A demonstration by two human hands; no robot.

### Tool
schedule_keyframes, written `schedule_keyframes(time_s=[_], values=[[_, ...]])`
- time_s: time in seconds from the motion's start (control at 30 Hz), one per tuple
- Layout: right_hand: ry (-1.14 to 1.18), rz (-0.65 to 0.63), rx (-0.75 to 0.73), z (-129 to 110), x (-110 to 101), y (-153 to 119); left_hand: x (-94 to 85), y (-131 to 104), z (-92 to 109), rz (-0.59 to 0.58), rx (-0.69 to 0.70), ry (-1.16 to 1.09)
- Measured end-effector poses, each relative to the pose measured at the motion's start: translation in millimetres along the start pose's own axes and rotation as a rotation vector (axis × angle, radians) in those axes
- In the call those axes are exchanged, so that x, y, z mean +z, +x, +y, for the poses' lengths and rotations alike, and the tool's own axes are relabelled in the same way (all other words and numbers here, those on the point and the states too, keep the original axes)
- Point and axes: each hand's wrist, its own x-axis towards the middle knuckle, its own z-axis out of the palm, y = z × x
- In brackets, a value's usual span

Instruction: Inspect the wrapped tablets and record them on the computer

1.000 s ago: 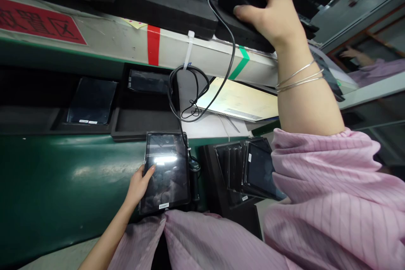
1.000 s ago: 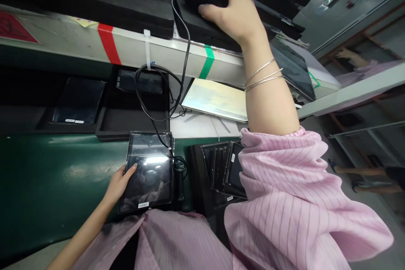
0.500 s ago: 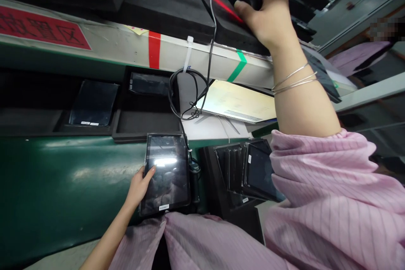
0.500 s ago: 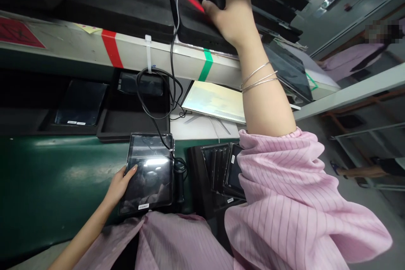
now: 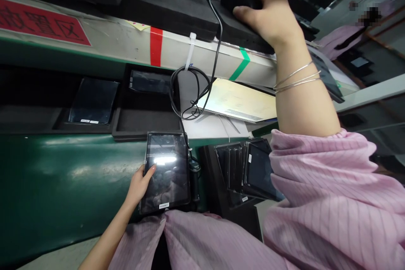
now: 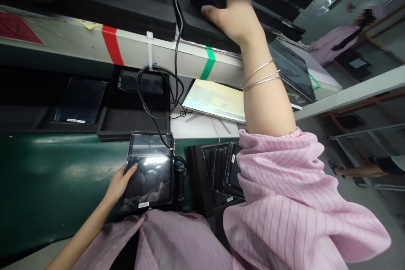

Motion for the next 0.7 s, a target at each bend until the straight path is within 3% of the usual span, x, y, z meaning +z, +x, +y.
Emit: schedule_keyframes(time_s=[0.1, 0.33, 0.7], values=[[-0.025, -0.012, 0.019, 0.7, 0.6, 0.4, -0.2, 0.5, -0.9, -0.006, 0.006, 0.007], [0.236, 0.021, -0.188, 6.9, 2.1, -5.7, -1.8, 0.7, -0.9, -0.007, -0.004, 0.052], [0.029, 0.068, -0.055, 3.4, 1.6, -1.9, -0.6, -0.7, -1.3, 0.0, -0.003, 0.033]])
